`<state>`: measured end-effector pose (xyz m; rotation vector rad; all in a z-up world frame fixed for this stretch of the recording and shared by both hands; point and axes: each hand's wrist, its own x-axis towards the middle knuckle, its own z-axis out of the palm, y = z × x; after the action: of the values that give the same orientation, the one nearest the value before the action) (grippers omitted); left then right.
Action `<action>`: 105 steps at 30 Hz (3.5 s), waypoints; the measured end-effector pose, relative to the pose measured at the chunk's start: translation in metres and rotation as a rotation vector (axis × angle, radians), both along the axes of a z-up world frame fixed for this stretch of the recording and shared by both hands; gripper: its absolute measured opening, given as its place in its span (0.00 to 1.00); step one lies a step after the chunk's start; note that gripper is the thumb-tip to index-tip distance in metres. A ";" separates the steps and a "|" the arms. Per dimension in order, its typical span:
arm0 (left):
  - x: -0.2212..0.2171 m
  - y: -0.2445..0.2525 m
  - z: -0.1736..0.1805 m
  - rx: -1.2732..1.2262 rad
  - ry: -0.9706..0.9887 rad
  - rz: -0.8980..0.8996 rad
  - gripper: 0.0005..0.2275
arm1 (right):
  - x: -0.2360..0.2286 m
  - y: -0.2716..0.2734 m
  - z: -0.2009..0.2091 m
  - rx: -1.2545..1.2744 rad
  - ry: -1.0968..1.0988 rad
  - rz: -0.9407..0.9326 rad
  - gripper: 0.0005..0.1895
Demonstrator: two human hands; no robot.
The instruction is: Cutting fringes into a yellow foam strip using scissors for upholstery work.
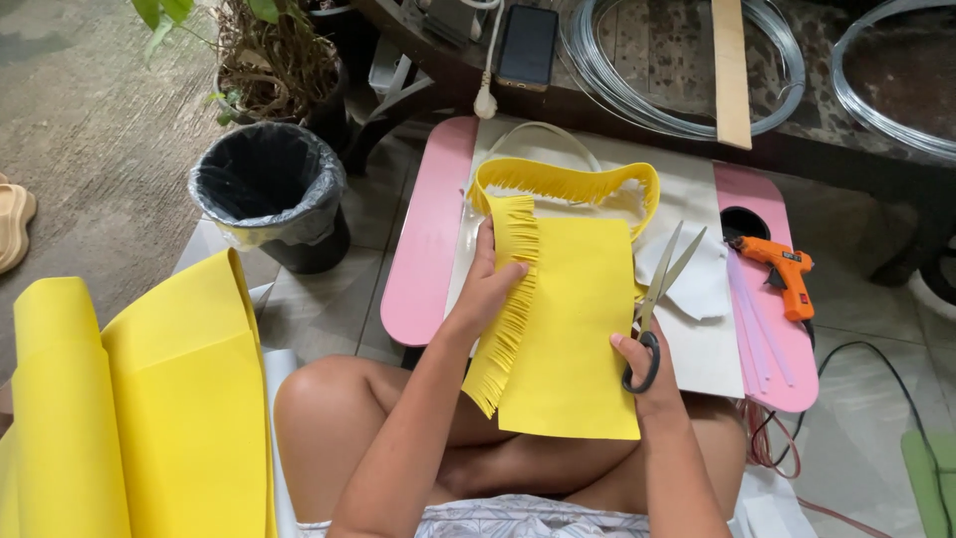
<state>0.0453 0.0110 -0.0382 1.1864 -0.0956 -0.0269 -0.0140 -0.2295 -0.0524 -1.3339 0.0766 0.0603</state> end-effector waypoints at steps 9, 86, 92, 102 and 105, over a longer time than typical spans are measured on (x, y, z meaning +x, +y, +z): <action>-0.029 -0.013 0.062 0.314 0.157 0.136 0.34 | 0.002 -0.005 -0.013 -0.065 -0.013 -0.017 0.23; -0.038 -0.068 -0.060 1.247 0.025 -0.356 0.07 | -0.010 0.016 0.027 0.096 0.231 -0.242 0.24; -0.037 -0.070 -0.015 1.217 0.163 -0.326 0.08 | -0.009 0.018 0.034 0.096 0.235 -0.226 0.26; -0.090 -0.054 0.016 1.087 0.447 -0.291 0.09 | -0.010 0.015 0.030 0.011 0.249 -0.248 0.25; -0.097 -0.039 0.009 1.049 0.513 -0.270 0.09 | -0.019 0.035 0.068 -0.077 0.293 -0.204 0.31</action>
<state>-0.0514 -0.0277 -0.0290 2.1621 0.2456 -0.6851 -0.0327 -0.1946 0.0155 -1.3802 0.4657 0.0804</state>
